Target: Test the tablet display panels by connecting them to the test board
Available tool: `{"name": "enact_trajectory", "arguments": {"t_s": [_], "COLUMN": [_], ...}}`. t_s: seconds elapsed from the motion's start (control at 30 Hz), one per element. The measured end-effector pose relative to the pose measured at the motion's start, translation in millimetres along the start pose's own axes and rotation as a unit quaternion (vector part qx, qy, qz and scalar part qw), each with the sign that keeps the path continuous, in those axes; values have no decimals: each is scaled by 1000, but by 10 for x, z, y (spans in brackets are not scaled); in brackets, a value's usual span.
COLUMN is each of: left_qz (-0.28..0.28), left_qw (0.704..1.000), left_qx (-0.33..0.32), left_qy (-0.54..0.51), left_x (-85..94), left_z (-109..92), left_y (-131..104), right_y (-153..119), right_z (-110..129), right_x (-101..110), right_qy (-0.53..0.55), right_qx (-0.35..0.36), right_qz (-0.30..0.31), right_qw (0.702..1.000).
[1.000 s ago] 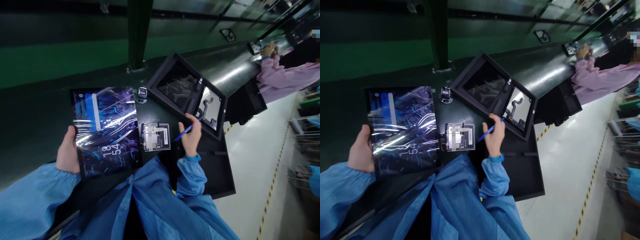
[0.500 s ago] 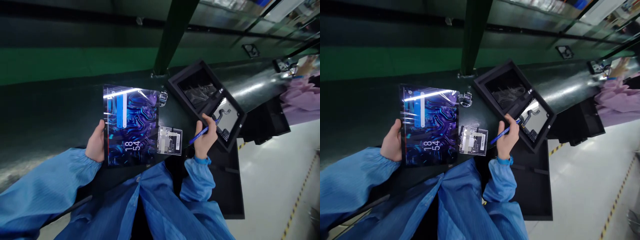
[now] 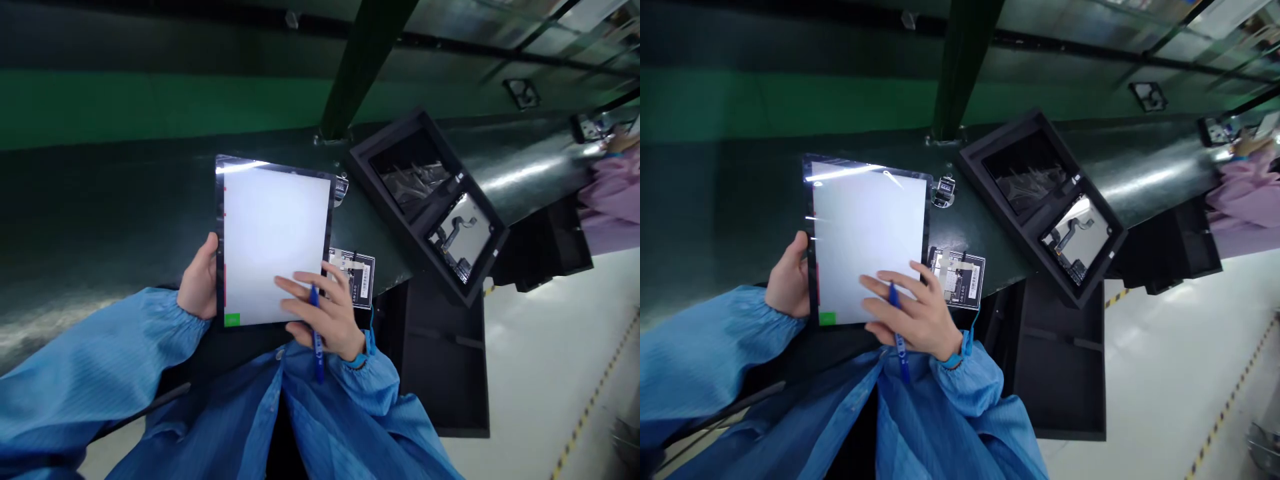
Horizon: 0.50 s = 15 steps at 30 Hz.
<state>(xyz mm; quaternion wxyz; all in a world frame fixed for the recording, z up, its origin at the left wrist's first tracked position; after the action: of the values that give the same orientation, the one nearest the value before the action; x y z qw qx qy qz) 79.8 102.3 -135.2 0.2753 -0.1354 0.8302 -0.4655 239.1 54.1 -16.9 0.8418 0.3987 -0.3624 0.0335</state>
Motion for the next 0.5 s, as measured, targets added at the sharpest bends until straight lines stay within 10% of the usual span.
{"name": "enact_trajectory", "arguments": {"t_s": [0.23,0.4,0.5], "left_qz": [3,23,21], "left_qw": [1000,999,999], "left_qx": [-15,-22,-24], "left_qy": [-4,-17,-8], "left_x": [-36,-60,-24], "left_z": [-47,-37,-16], "left_y": [-17,-12,-5], "right_y": [-141,176,521], "right_z": [-245,-592,-893], "right_x": [298,834,786], "right_qy": [-36,-95,-164], "right_qx": [-77,-249,-276], "right_qz": [-30,-209,-111], "right_qw": [996,941,940]}}
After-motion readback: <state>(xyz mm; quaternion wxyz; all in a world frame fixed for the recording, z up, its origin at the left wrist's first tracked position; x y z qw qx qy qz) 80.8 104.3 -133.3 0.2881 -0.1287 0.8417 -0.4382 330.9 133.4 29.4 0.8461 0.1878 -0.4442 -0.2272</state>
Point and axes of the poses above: each hand's wrist, its own y-axis towards the middle knuckle, its own x-axis out of the back of the hand, z = x × y, the point moved 8 cm from there along y, towards the middle knuckle, and after that the axes turned 8 degrees about -z, right-handed, at the moved point
